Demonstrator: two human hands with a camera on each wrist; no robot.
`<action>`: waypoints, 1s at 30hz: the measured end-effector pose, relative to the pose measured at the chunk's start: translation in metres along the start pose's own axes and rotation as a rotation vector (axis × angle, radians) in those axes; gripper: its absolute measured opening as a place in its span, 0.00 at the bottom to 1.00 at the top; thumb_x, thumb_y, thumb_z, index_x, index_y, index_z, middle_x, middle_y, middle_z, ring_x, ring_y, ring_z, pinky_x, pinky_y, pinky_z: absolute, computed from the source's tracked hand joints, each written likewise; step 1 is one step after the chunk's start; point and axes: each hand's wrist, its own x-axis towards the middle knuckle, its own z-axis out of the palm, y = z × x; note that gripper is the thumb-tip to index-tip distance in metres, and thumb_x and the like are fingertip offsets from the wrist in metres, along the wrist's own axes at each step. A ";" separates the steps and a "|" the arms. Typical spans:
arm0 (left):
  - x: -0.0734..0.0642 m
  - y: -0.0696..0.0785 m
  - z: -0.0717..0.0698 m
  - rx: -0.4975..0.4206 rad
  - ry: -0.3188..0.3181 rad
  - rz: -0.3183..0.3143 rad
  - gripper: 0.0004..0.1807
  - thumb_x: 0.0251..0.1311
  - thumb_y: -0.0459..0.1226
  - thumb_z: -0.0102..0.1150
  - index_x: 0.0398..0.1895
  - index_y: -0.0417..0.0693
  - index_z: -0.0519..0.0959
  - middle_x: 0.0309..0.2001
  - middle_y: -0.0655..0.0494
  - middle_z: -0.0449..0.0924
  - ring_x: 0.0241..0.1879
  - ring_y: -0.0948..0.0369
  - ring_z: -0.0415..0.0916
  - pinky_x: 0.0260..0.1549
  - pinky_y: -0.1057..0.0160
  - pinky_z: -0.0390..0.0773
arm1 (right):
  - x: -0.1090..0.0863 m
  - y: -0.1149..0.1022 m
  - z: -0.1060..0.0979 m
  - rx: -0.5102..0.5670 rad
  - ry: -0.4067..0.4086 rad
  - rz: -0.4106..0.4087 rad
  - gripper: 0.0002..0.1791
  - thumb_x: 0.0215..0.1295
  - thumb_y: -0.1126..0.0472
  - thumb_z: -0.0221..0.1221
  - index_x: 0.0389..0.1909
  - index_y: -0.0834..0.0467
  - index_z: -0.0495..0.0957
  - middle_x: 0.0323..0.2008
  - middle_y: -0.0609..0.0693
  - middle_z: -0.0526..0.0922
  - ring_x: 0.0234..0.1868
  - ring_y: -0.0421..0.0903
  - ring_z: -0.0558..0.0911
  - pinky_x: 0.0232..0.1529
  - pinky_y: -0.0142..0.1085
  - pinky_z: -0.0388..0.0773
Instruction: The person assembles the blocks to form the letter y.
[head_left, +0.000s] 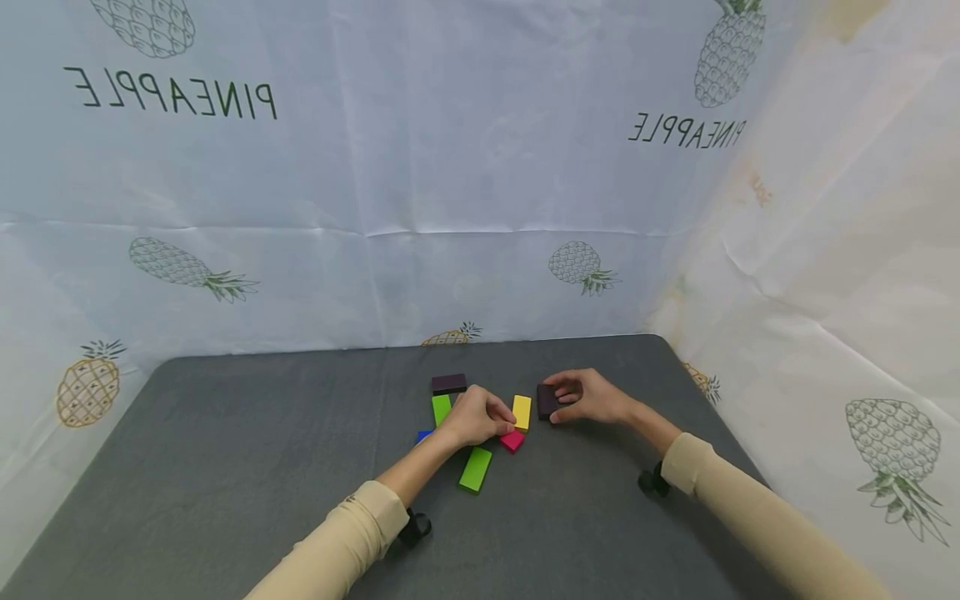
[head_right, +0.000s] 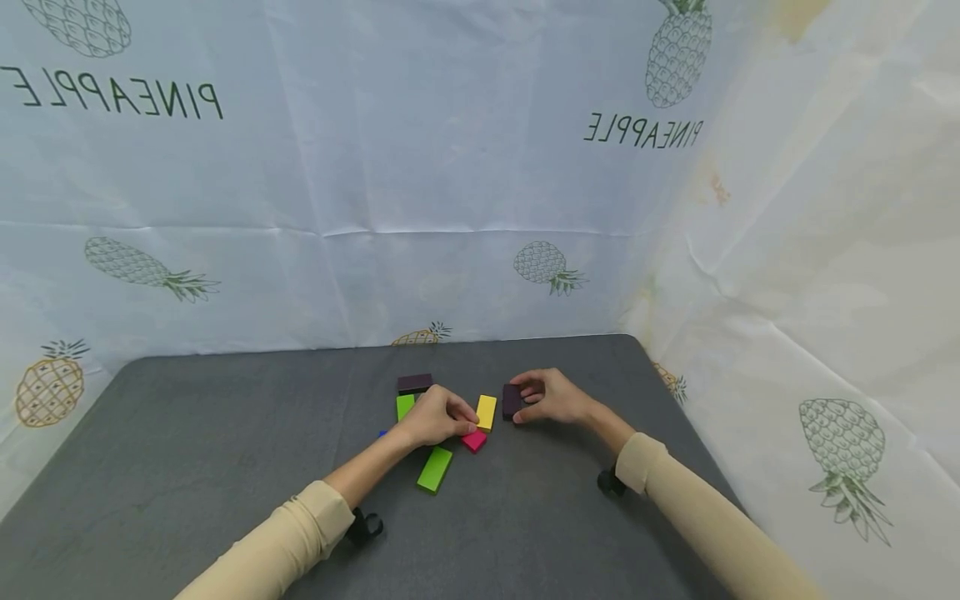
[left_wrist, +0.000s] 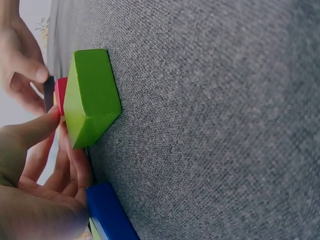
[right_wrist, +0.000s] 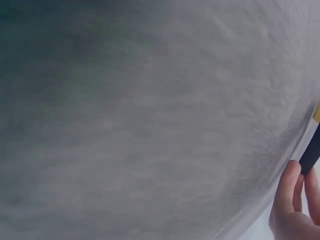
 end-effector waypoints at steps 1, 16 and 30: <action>0.000 0.000 0.000 -0.002 -0.001 -0.001 0.02 0.64 0.30 0.75 0.38 0.40 0.94 0.39 0.46 0.95 0.32 0.67 0.83 0.32 0.69 0.78 | 0.002 0.000 0.000 0.000 0.012 0.006 0.38 0.64 0.61 0.77 0.72 0.67 0.76 0.68 0.67 0.80 0.63 0.57 0.84 0.67 0.45 0.84; 0.002 0.000 0.000 -0.006 0.004 -0.001 0.02 0.63 0.31 0.76 0.37 0.40 0.94 0.37 0.47 0.95 0.29 0.69 0.80 0.30 0.69 0.76 | 0.033 -0.017 0.004 -0.040 0.103 0.052 0.37 0.66 0.59 0.75 0.73 0.67 0.75 0.68 0.68 0.81 0.66 0.62 0.84 0.68 0.51 0.83; 0.001 0.002 0.000 -0.004 -0.003 -0.012 0.03 0.65 0.31 0.75 0.38 0.40 0.94 0.37 0.46 0.95 0.28 0.69 0.79 0.29 0.70 0.75 | 0.042 -0.022 0.008 -0.042 0.093 0.108 0.36 0.66 0.59 0.76 0.72 0.65 0.77 0.69 0.68 0.80 0.68 0.63 0.83 0.67 0.53 0.84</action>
